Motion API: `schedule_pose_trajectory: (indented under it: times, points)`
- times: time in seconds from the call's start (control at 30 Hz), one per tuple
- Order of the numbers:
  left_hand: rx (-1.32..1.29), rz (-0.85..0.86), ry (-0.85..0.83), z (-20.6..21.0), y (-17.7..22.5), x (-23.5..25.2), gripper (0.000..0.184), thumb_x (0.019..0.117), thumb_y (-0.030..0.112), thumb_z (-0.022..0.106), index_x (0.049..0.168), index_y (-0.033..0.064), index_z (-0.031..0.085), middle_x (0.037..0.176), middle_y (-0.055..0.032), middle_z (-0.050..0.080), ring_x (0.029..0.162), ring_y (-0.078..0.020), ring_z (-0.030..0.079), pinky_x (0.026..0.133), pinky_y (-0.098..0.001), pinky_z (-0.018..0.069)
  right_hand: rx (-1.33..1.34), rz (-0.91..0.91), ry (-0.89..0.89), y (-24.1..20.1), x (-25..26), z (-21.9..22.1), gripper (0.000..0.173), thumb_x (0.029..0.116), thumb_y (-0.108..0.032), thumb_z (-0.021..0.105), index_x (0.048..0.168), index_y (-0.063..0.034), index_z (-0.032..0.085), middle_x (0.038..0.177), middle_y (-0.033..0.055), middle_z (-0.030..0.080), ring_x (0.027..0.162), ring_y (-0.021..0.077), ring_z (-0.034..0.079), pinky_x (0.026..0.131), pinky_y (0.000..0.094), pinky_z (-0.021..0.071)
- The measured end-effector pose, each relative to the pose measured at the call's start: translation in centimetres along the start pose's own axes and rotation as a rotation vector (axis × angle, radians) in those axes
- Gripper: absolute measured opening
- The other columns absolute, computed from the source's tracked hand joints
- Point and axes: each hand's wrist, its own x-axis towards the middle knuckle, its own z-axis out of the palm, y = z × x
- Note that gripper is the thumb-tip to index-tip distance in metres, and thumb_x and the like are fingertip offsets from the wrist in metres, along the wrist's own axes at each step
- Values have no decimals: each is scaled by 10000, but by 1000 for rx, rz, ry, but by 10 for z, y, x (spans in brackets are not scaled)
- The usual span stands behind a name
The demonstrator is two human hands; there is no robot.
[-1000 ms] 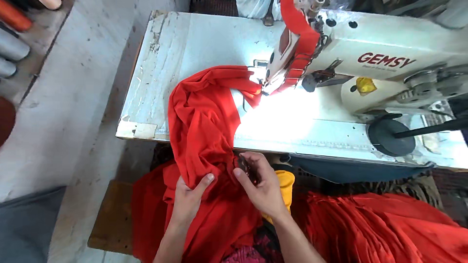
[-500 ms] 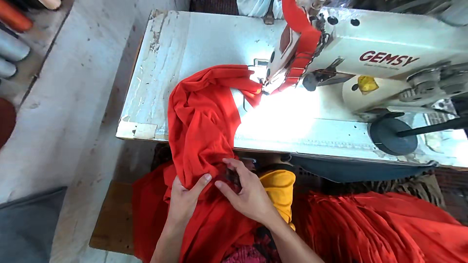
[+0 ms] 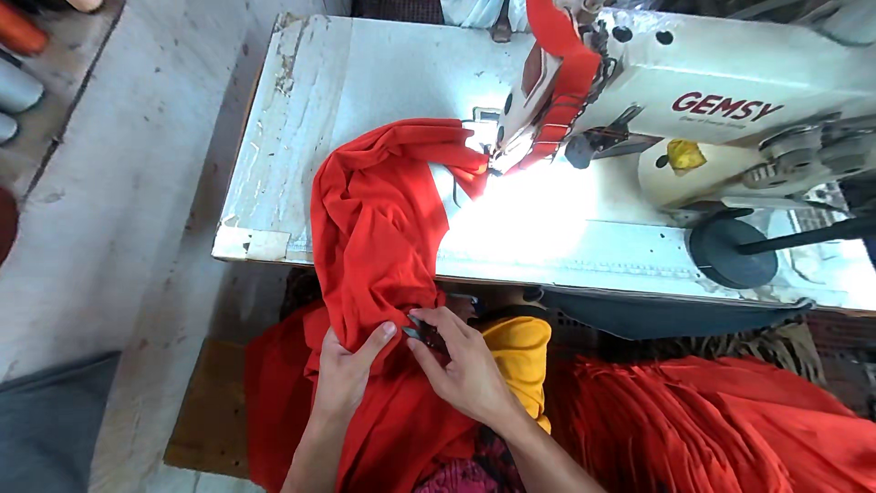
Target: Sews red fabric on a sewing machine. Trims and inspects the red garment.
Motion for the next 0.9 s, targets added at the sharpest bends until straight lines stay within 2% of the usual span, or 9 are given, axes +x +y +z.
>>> schedule_pose_trajectory:
  times: [0.17, 0.33, 0.4, 0.47, 0.53, 0.6, 0.7, 0.83, 0.9]
  points:
    - [-52, 93, -105, -41, -41, 17, 441, 772, 43, 832, 1121, -37, 573, 945, -44, 750, 884, -120, 738, 842, -297, 629, -6, -12, 17, 3, -1, 1, 342, 1037, -255, 594, 1233, 10, 685, 1100, 128, 742, 993, 128, 709, 874, 236, 569]
    - [-8, -50, -12, -27, -24, 10, 385, 758, 6, 813, 1081, 26, 603, 916, -29, 750, 866, -110, 736, 846, -301, 623, 2, -21, 21, 0, 1, 0, 330, 1028, -236, 604, 1211, 24, 694, 1102, 137, 743, 987, 132, 712, 872, 233, 568]
    - [-52, 50, -94, -33, -34, 12, 397, 808, 7, 787, 1155, -38, 600, 955, -64, 750, 890, -132, 738, 841, -308, 629, -9, -39, 37, 5, -2, 3, 330, 1027, -241, 612, 1228, 9, 691, 1120, 123, 744, 1000, 116, 711, 872, 219, 572]
    - [-13, 47, -64, -15, -16, 5, 319, 788, -87, 662, 1076, 13, 570, 877, 34, 744, 827, -39, 722, 796, -228, 615, -18, -43, 41, 0, -1, 2, 314, 1014, -217, 617, 1205, 19, 700, 1108, 134, 747, 995, 134, 715, 878, 227, 566]
    - [-25, 43, -52, -11, -10, 3, 314, 778, -100, 659, 1056, 19, 574, 862, 39, 743, 811, -32, 719, 791, -224, 613, -35, -50, 47, -4, 1, 0, 298, 1002, -221, 622, 1163, 13, 712, 1052, 121, 747, 941, 132, 714, 835, 226, 569]
    - [-89, 134, -168, -28, -28, 9, 385, 825, 19, 790, 1143, -19, 577, 971, -42, 748, 891, -117, 734, 859, -310, 618, -39, 68, -42, -14, 4, -12, 310, 1012, -245, 604, 1190, -15, 712, 1035, 84, 734, 922, 116, 709, 830, 225, 583]
    - [-75, 164, -222, -40, -38, 15, 478, 824, 142, 844, 1181, 8, 556, 1023, -30, 745, 943, -123, 734, 889, -331, 610, 79, 314, -218, -44, 20, -35, 351, 1005, -141, 594, 1265, 78, 677, 1155, 204, 733, 1043, 249, 711, 957, 334, 543]
    - [-11, 45, -97, -37, -35, 13, 441, 770, 81, 824, 1140, 15, 592, 958, -31, 754, 900, -112, 736, 848, -301, 623, -24, -12, 18, 0, -1, -1, 338, 1034, -252, 600, 1222, 13, 695, 1102, 127, 747, 989, 139, 716, 872, 243, 572]
    - [-15, 74, -150, -53, -51, 20, 476, 807, 131, 845, 1199, -8, 613, 1015, -97, 743, 942, -173, 736, 865, -346, 628, -29, -45, 44, 6, -3, 4, 343, 1035, -261, 605, 1236, 2, 692, 1117, 117, 747, 995, 123, 715, 873, 234, 577]
